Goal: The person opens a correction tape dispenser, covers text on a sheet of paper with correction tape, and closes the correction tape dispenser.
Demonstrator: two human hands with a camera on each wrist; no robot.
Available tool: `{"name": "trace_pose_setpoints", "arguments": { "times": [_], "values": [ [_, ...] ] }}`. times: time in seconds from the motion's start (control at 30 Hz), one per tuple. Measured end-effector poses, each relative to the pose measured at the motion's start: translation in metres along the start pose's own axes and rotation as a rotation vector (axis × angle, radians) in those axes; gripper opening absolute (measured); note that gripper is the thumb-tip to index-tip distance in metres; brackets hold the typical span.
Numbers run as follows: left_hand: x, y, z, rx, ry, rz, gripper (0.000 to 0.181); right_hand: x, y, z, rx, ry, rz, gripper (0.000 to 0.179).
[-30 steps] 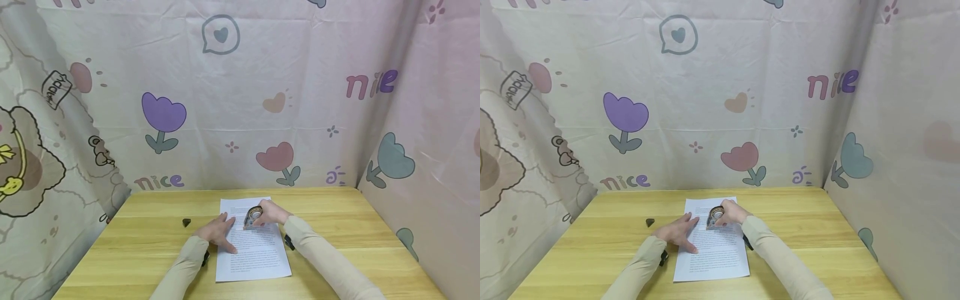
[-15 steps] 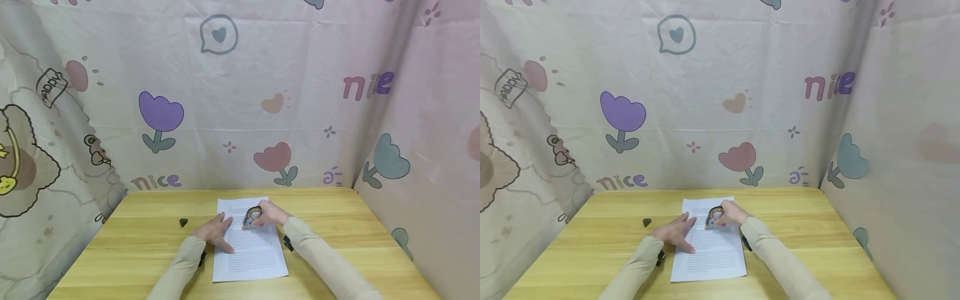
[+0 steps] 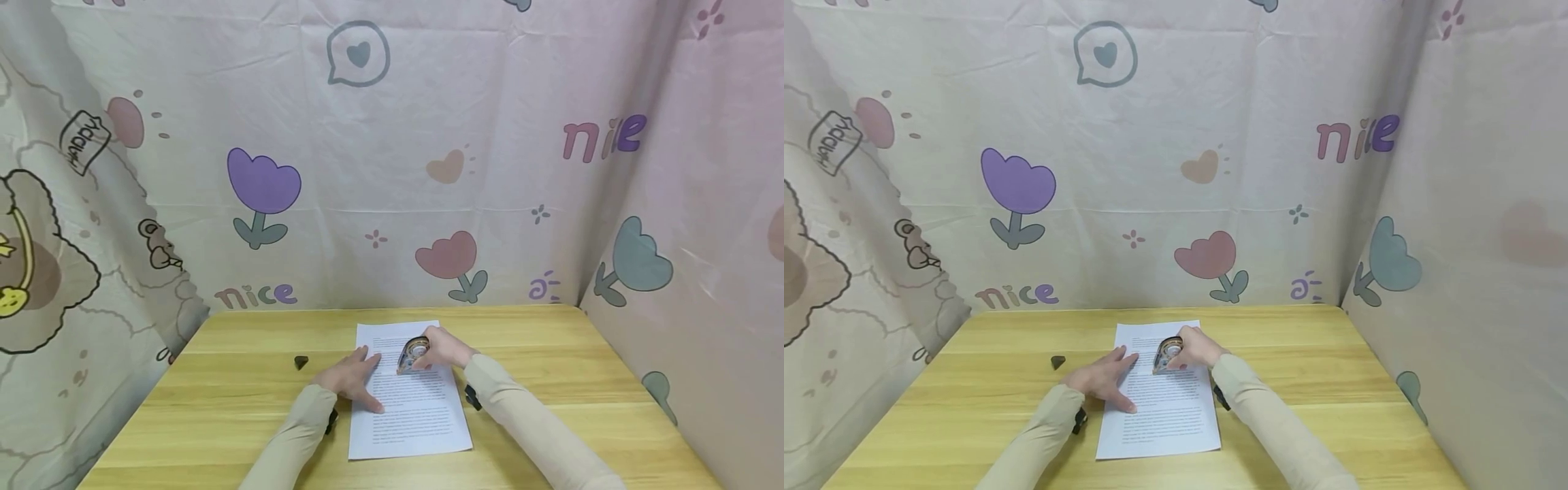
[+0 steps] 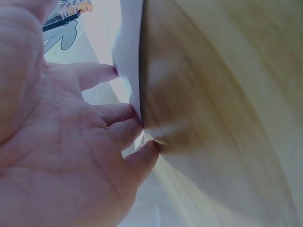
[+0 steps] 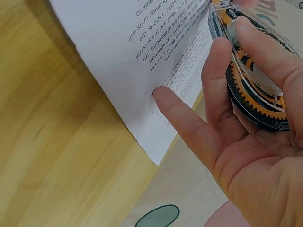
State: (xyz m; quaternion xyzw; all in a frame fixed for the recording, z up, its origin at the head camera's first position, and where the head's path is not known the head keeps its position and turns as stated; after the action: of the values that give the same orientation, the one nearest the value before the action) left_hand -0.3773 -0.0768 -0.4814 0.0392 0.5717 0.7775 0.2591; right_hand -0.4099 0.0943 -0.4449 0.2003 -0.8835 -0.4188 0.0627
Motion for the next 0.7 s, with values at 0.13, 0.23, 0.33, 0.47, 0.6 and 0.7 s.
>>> {"name": "trace_pose_setpoints", "arguments": {
  "times": [0.13, 0.23, 0.33, 0.47, 0.6, 0.7],
  "values": [
    [0.0014, -0.0001, 0.0005, -0.009, 0.002, 0.002, 0.115, -0.0011, 0.0018, -0.0002, 0.002, 0.005, -0.002, 0.023],
    [0.0020, 0.0004, 0.0009, -0.013, -0.001, 0.007, 0.115, -0.0009, 0.0024, 0.0021, 0.024, -0.008, -0.006, 0.023],
    [0.0020, 0.0010, 0.0006, -0.012, -0.003, 0.009, 0.114, -0.0003, 0.0029, 0.0047, 0.042, -0.017, -0.009, 0.023],
    [0.0007, 0.0008, -0.0010, -0.019, 0.010, 0.005, 0.115, -0.0001, 0.0031, 0.0061, 0.038, -0.018, -0.009, 0.023],
    [-0.0002, -0.0001, -0.0025, -0.029, 0.018, 0.002, 0.116, -0.0001, 0.0020, 0.0078, 0.013, -0.031, -0.012, 0.023],
    [-0.0002, -0.0003, -0.0029, -0.030, 0.017, 0.004, 0.116, -0.0005, 0.0023, 0.0094, -0.001, -0.048, -0.011, 0.022]
  ]
}}
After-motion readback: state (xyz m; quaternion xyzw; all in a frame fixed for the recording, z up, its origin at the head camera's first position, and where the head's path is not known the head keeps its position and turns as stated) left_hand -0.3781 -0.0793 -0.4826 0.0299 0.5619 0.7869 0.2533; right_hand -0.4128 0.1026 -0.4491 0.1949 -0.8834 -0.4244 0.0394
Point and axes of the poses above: each hand's wrist, its own x-axis towards the middle knuckle, its own y-axis out of the back of the hand, z = x × y, the point moved 8 cm from there along x, towards the middle knuckle
